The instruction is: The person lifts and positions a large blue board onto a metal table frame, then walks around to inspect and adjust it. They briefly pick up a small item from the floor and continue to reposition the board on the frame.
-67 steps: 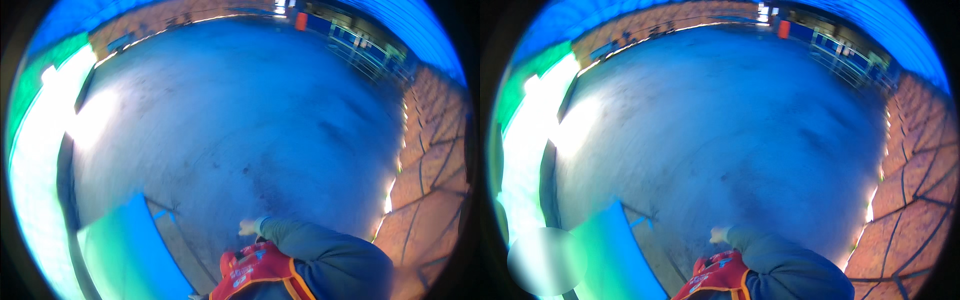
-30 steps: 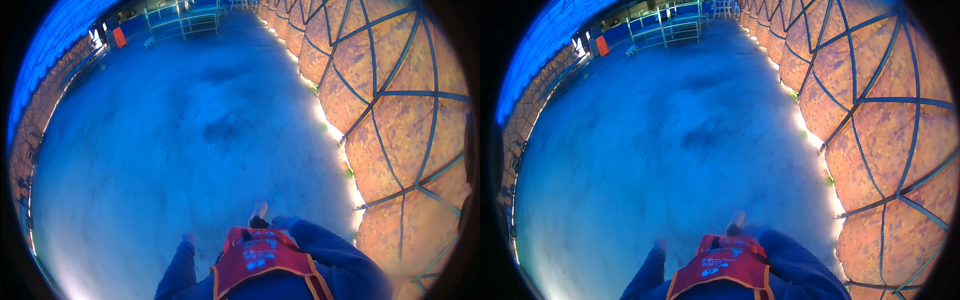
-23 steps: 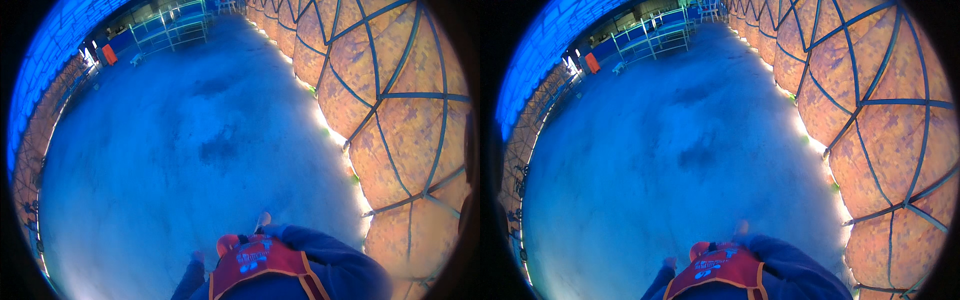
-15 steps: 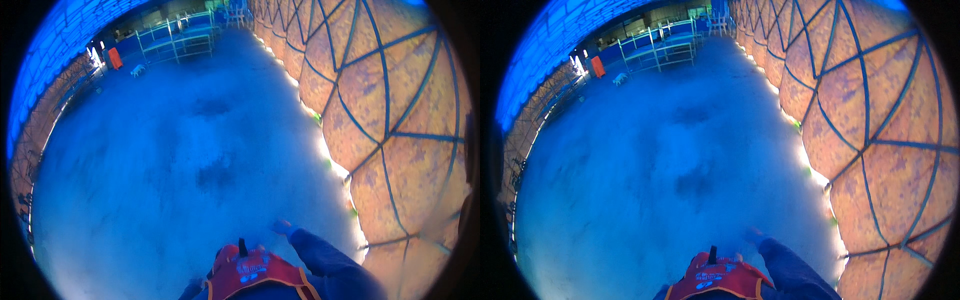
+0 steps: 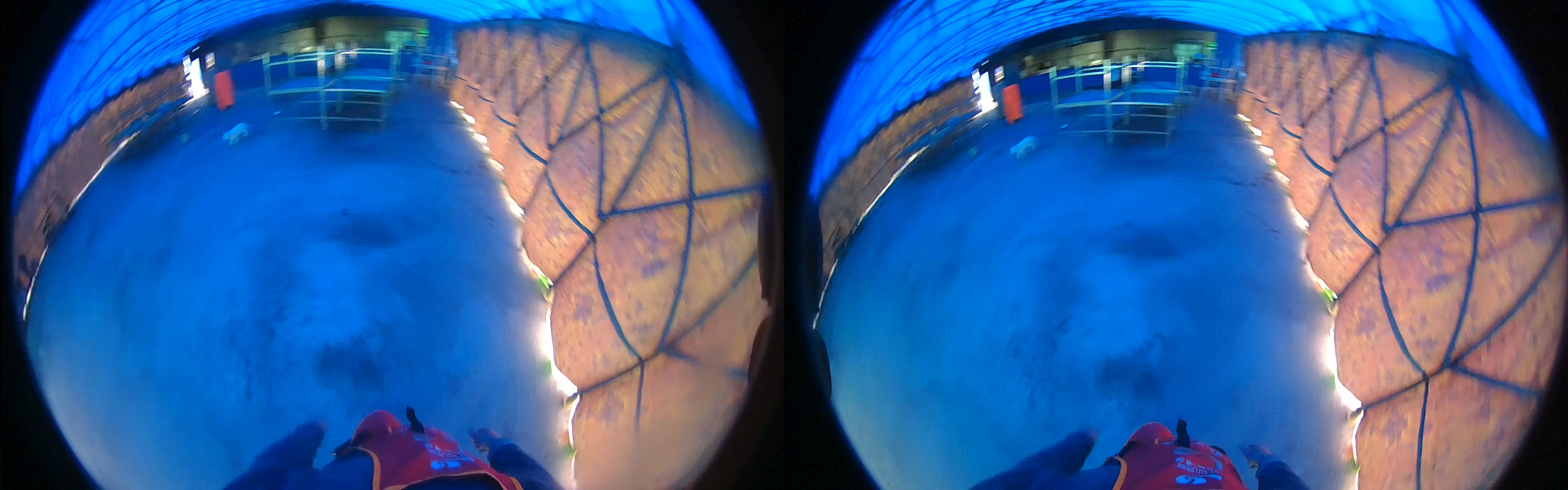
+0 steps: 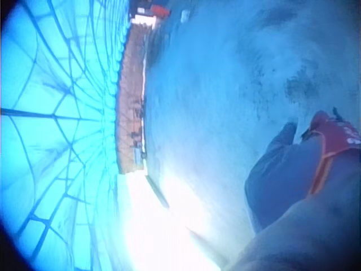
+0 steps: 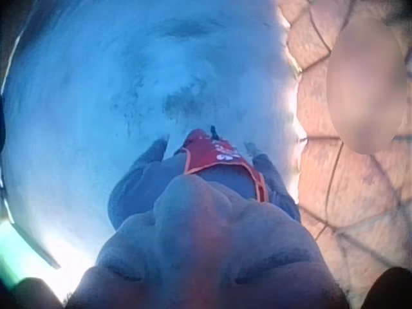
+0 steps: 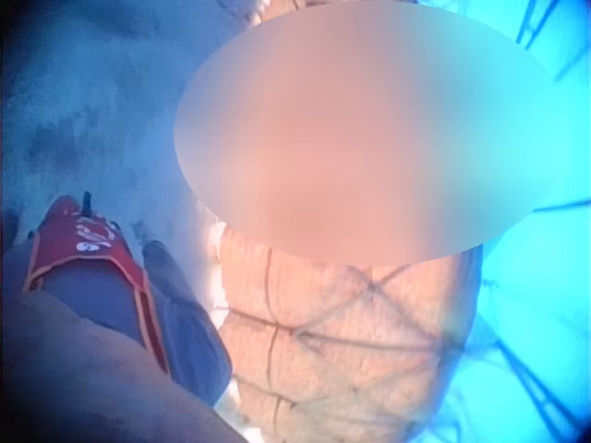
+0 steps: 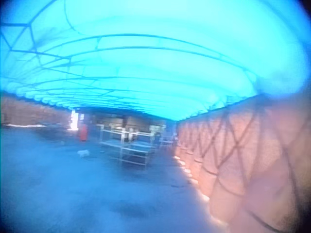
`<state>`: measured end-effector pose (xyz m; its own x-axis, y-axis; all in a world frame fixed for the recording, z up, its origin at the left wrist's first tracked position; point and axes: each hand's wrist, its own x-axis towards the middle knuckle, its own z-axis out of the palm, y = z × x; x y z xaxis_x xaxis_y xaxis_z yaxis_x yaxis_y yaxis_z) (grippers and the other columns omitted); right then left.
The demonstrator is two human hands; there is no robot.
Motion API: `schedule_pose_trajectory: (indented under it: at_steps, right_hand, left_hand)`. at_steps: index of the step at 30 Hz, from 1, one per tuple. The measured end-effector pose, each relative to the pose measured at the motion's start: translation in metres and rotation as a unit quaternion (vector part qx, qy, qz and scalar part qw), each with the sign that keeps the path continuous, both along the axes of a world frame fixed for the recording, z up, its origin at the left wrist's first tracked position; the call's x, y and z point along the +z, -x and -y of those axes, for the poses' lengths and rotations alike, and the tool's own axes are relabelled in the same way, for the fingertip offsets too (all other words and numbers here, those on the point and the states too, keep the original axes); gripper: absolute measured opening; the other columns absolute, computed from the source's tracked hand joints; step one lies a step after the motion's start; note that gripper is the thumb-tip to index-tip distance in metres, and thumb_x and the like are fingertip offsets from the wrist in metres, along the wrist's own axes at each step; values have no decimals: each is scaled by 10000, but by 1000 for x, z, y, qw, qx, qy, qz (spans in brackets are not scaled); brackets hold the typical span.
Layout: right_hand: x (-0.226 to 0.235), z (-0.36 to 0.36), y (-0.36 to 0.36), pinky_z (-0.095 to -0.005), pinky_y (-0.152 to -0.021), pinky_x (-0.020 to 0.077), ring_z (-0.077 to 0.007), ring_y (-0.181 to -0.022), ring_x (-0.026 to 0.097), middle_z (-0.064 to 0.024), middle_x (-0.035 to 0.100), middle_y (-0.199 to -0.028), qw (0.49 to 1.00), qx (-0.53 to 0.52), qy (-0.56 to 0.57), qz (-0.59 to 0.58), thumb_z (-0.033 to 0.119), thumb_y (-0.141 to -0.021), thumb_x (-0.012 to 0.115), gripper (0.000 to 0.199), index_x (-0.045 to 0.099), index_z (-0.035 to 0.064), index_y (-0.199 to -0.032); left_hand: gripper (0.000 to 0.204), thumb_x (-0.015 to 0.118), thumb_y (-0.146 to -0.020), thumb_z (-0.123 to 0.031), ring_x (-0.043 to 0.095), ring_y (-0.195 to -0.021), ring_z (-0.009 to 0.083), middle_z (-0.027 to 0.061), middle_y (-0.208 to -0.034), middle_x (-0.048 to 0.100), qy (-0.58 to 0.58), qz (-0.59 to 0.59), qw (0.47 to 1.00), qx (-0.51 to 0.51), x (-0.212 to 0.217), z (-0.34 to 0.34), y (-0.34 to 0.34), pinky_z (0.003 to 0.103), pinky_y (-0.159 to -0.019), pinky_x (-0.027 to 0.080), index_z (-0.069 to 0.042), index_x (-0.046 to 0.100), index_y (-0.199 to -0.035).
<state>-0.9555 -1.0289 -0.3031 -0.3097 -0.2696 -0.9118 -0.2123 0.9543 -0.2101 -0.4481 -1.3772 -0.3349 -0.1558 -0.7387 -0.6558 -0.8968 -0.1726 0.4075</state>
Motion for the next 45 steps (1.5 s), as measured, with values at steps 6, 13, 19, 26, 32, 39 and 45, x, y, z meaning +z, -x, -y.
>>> schedule_pose_trajectory:
  at_steps: [6,13,19,26,32,39,45]
  right_hand:
    - [-1,227,78,-453,-714,586,-291,-799,730,-135,735,-1081,980,185,56,55,570,-1008,625,609,628,40,-1309]
    - [15,558,109,-434,-692,566,-267,-788,702,-108,717,-1037,856,506,19,104,536,-1020,632,547,634,49,-1268]
    - [38,752,110,-418,-672,549,-246,-778,677,-84,700,-1000,737,671,-16,81,507,-1030,638,495,640,56,-1233]
    - [40,810,94,-399,-650,529,-221,-766,649,-57,681,-955,590,803,-46,70,474,-1041,645,436,647,64,-1192]
    - [36,777,113,-360,-655,539,-211,-772,670,-72,688,-930,526,840,-81,106,400,-1020,689,411,664,40,-1217]
    - [26,695,158,-375,-725,570,-195,-878,719,-133,765,-1039,354,925,-14,141,484,-975,708,544,726,26,-1268]
    - [11,698,204,-406,-765,595,-272,-895,764,-167,788,-1083,119,969,-25,215,573,-956,696,615,744,36,-1250]
  left_hand:
    - [443,574,-1053,-380,622,-1281,370,182,-1387,656,73,-100,991,45,22,140,146,506,-1083,493,-99,666,-1383]
    - [416,587,-1040,-366,651,-1254,366,175,-1366,683,-1,-2,916,401,10,77,157,480,-1052,524,-98,707,-1335]
    - [432,614,-987,-360,710,-1144,404,241,-1196,748,-53,105,583,804,61,-163,243,505,-963,569,-46,755,-1247]
    - [478,594,-1020,-392,712,-1147,408,240,-1246,737,-68,-58,326,941,17,-192,487,494,-1014,550,11,742,-1228]
    - [532,636,-935,-491,720,-1141,385,216,-1220,755,-75,-120,479,866,-6,-99,651,465,-981,558,-53,770,-1206]
    - [548,663,-911,-497,703,-1182,390,235,-1280,728,-70,-118,373,918,37,-79,770,466,-1006,556,-65,758,-1234]
    - [548,650,-927,-466,704,-1169,400,235,-1228,743,-12,-4,275,961,60,-90,862,471,-1007,551,-57,731,-1283]
